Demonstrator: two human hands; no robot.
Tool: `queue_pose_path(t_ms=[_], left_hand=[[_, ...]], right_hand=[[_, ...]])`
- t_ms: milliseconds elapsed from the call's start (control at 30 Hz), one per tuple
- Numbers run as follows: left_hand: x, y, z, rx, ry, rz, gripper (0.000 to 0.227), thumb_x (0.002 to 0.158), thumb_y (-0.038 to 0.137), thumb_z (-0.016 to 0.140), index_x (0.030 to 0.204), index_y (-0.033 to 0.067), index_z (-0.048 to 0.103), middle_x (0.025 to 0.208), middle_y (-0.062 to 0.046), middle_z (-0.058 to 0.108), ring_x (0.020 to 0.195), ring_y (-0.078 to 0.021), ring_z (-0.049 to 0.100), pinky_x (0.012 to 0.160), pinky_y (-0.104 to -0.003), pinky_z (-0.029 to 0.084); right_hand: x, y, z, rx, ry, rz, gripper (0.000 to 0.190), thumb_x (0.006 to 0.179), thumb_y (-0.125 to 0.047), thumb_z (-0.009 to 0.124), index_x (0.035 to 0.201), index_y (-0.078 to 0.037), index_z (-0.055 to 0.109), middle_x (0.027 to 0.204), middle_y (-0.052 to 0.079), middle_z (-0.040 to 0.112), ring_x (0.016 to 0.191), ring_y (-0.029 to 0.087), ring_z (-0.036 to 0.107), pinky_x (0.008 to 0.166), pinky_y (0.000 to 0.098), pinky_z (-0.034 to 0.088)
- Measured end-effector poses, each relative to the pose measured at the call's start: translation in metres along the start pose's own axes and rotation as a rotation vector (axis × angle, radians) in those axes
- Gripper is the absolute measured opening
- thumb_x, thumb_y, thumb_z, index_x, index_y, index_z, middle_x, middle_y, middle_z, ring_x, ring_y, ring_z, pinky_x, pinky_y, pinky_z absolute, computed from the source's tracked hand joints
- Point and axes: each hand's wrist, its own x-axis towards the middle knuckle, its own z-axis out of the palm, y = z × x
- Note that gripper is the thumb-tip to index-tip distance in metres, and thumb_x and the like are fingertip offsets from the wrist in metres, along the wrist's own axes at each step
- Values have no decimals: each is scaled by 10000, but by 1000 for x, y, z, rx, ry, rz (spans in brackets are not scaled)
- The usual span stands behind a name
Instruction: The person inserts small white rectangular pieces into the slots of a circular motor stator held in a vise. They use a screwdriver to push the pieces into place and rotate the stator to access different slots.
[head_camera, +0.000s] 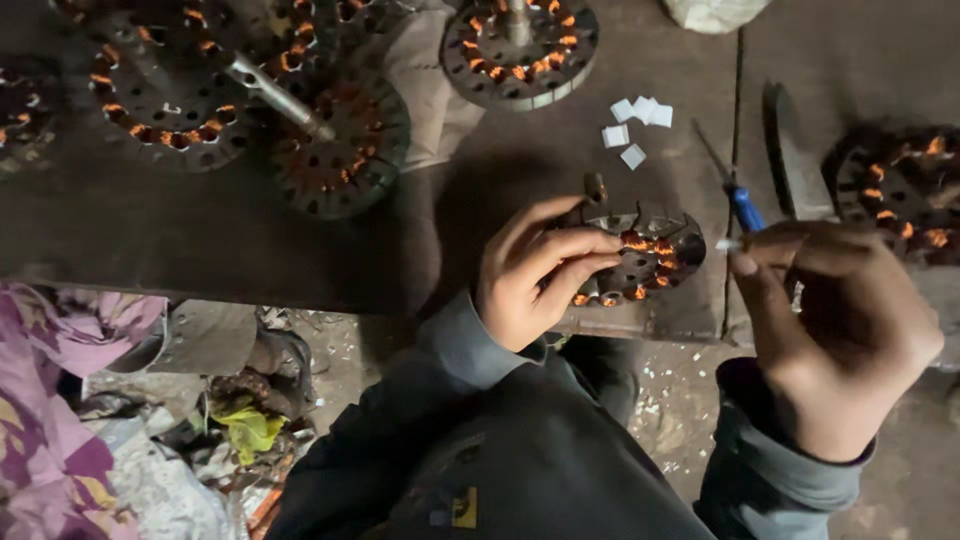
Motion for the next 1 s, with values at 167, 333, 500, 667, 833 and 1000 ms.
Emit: queue_pose_path(t_ms=[167,333,500,667,833,1000], left_hand=[[-5,2,-3,24,-101,81,286,909,19,814,1160,111,714,1267,-125,664,1119,-278,704,930,-350,587],[-8,4,-1,81,-143,148,315,914,-2,807,1183,138,722,1290,-76,677,1137,-273,708,965,-352,589],[-1,8,-2,27,-146,109,278,904,37,840,1131,134,715,1305,-123,653,1145,-283,701,930,-338,576],[9,18,-5,-161,-115,11,432,839,131,858,1153,33,579,1216,-87,651,1156,-268,678,980,-358,548],[11,20,-15,-286,-318,-196,479,942,155,850,1329,4,612,1265,-111,675,1171,-175,684,1032,-301,549],[6,21,-8,-404,-326,-338,341,983,143,804,1259,25,641,1177,-70,699,1080,-120,687,981,-269,565]], right_hand=[[-22,-11,8,-99,53,-81,100,1010,150,730,1022,97,645,1070,191,719,909,192,696,782,230,506],[-32,-12,20,-238,149,-126,145,986,153,789,1056,103,672,1054,180,700,932,212,707,822,253,549],[-32,-3,30,-300,159,-240,157,969,157,782,1060,66,691,1048,163,700,955,233,721,847,287,575],[-29,-9,34,-395,103,-312,206,898,179,734,1062,63,687,1086,176,711,949,269,715,832,324,561],[-27,-4,28,-323,45,-314,174,931,169,726,1038,44,670,1079,143,730,988,250,726,872,298,576],[-22,-12,23,-384,-19,-339,186,850,163,743,996,63,687,1022,174,720,924,301,695,822,340,552]])
